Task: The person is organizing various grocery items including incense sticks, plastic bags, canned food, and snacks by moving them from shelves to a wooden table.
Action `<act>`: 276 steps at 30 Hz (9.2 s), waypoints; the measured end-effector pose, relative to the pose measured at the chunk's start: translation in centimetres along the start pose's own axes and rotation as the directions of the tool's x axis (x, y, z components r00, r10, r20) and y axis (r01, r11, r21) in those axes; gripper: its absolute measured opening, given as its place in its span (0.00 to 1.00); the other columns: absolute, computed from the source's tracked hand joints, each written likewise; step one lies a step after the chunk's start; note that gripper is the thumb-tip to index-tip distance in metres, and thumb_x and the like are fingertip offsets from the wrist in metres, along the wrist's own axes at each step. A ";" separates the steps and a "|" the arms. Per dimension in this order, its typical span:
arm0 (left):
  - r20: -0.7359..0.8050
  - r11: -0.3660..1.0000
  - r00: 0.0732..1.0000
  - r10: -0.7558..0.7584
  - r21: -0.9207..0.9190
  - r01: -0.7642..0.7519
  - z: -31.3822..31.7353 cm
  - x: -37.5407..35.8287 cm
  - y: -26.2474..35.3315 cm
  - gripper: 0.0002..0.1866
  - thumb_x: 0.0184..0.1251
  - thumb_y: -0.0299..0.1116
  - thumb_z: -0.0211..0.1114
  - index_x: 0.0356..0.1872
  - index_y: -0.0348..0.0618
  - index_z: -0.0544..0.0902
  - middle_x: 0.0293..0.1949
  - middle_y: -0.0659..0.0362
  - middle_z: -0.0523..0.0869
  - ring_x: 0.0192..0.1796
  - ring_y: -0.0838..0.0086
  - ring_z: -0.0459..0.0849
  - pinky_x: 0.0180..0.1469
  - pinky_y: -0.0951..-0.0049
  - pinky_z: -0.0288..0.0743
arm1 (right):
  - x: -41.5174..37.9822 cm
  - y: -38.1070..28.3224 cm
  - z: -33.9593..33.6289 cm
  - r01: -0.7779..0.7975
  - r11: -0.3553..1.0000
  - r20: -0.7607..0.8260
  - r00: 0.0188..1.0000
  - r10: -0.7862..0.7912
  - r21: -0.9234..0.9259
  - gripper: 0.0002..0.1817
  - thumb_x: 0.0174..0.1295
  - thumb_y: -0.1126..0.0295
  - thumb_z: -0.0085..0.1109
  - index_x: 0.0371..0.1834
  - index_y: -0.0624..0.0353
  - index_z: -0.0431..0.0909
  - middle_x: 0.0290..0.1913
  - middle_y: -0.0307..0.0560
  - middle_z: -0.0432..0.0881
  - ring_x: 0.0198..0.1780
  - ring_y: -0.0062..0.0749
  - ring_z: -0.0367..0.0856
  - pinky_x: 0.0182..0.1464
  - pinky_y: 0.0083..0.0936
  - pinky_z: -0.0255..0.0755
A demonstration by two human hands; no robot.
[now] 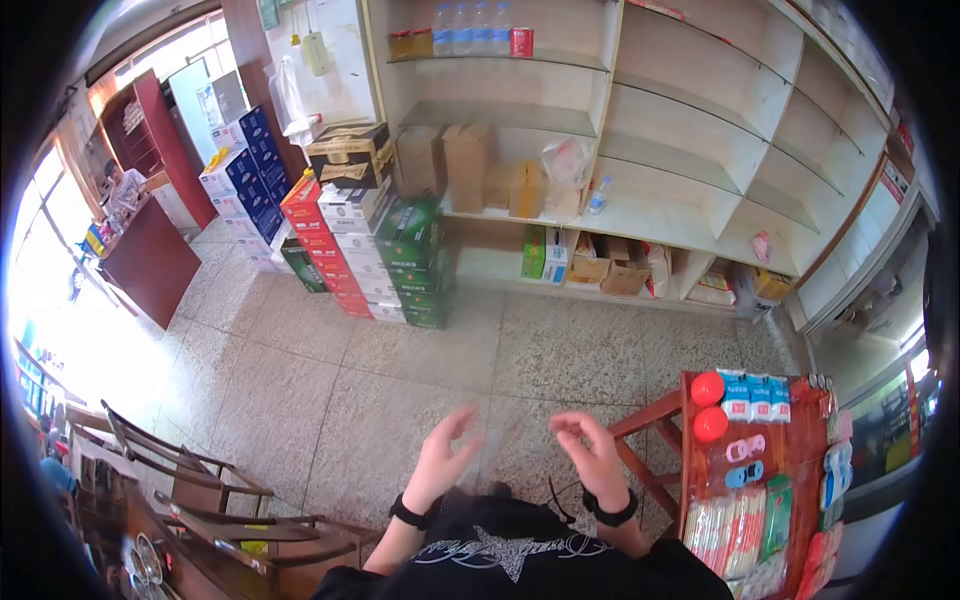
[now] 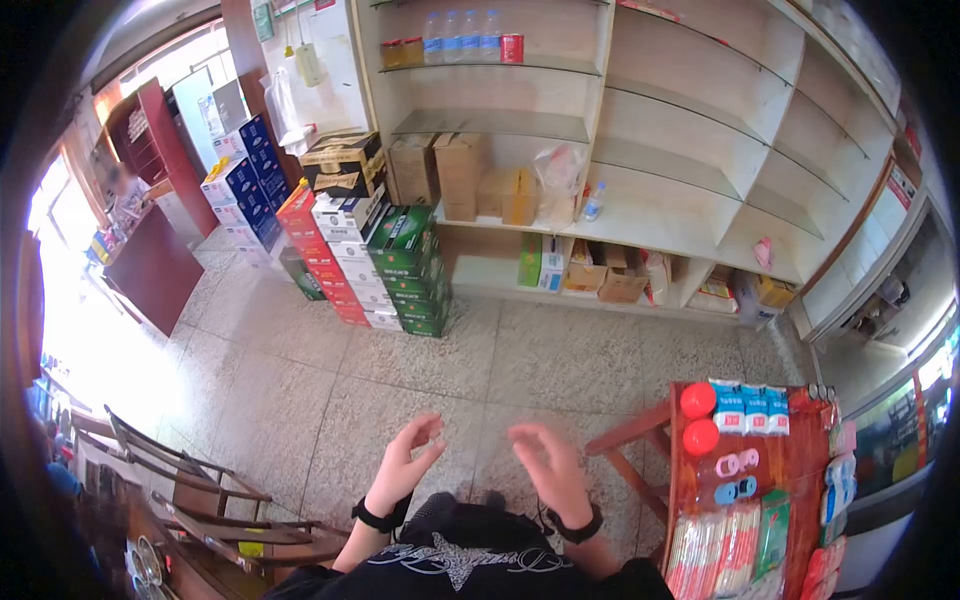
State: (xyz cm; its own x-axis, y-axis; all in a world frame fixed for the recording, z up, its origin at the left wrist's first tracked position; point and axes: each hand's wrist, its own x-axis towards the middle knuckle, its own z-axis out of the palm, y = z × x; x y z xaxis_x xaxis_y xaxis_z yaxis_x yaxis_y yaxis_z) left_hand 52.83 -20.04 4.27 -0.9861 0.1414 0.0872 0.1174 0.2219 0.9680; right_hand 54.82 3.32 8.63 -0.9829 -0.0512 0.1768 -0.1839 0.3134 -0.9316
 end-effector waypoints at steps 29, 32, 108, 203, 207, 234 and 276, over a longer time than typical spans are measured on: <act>0.129 0.995 0.989 0.068 -0.075 -0.059 -8.6 46.5 -4.2 0.23 0.60 0.23 0.62 0.58 0.38 0.72 0.52 0.54 0.80 0.54 0.72 0.78 0.58 0.71 0.70 | 40.7 8.5 1.7 -0.100 0.991 -0.249 0.966 0.074 -0.093 0.14 0.58 0.75 0.58 0.48 0.60 0.76 0.43 0.48 0.80 0.46 0.35 0.78 0.47 0.27 0.70; 0.124 0.995 0.990 0.062 -0.091 -0.051 -7.5 51.0 -5.0 0.23 0.60 0.22 0.62 0.58 0.37 0.72 0.52 0.54 0.80 0.53 0.72 0.78 0.58 0.72 0.70 | 45.2 10.5 -0.4 -0.106 0.986 -0.285 0.956 0.065 -0.132 0.12 0.58 0.75 0.56 0.46 0.61 0.77 0.42 0.47 0.79 0.43 0.31 0.78 0.45 0.24 0.69; 0.672 0.680 -0.432 0.602 -0.714 -0.164 14.4 79.4 9.1 0.33 0.40 0.33 0.78 0.52 0.35 0.76 0.48 0.49 0.78 0.50 0.58 0.79 0.52 0.65 0.72 | 57.0 5.2 1.8 -0.541 0.831 -0.988 0.005 -0.151 -0.130 0.45 0.38 0.48 0.75 0.58 0.65 0.70 0.57 0.56 0.72 0.59 0.49 0.69 0.59 0.40 0.61; 0.370 0.832 -0.781 0.504 -0.450 0.324 45.0 -51.0 22.1 0.35 0.42 0.32 0.77 0.56 0.36 0.73 0.54 0.50 0.75 0.59 0.61 0.73 0.60 0.64 0.69 | -64.4 -14.5 -1.5 -0.647 0.715 -0.718 -0.628 -0.301 0.266 0.43 0.44 0.52 0.72 0.60 0.67 0.68 0.55 0.55 0.70 0.58 0.45 0.68 0.60 0.37 0.61; 0.522 0.811 -0.693 0.497 -0.564 0.157 47.5 -52.0 22.5 0.34 0.43 0.33 0.76 0.56 0.37 0.75 0.54 0.50 0.75 0.59 0.59 0.72 0.58 0.64 0.69 | -69.4 -12.6 -5.9 -0.570 0.795 -0.797 -0.569 -0.201 0.206 0.41 0.44 0.46 0.71 0.53 0.69 0.72 0.54 0.53 0.69 0.57 0.40 0.67 0.59 0.32 0.60; 0.821 0.795 -0.002 0.572 -0.555 -0.245 60.6 -65.3 27.5 0.39 0.44 0.28 0.76 0.62 0.37 0.70 0.53 0.49 0.76 0.56 0.60 0.75 0.58 0.66 0.69 | -93.0 -7.9 -32.8 -0.437 0.889 -0.977 0.205 -0.051 -0.138 0.46 0.37 0.53 0.75 0.58 0.68 0.68 0.53 0.49 0.68 0.56 0.37 0.68 0.59 0.30 0.61; 0.362 0.960 0.929 -0.075 -0.226 0.166 85.0 -64.8 17.8 0.36 0.60 0.31 0.66 0.67 0.36 0.59 0.58 0.47 0.74 0.58 0.65 0.77 0.58 0.67 0.72 | -80.5 27.5 -61.6 -0.175 0.980 -0.379 0.917 0.126 -0.097 0.48 0.45 0.62 0.73 0.67 0.68 0.54 0.63 0.61 0.63 0.65 0.51 0.61 0.66 0.38 0.56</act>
State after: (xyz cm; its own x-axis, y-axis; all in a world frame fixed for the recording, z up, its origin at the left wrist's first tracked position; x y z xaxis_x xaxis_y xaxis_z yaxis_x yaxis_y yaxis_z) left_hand 128.83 56.71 -4.18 -0.8823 0.4644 -0.0767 -0.0771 0.0181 0.9969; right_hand 129.40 74.43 -11.66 -0.9213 0.3523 0.1646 -0.0072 0.4077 -0.9131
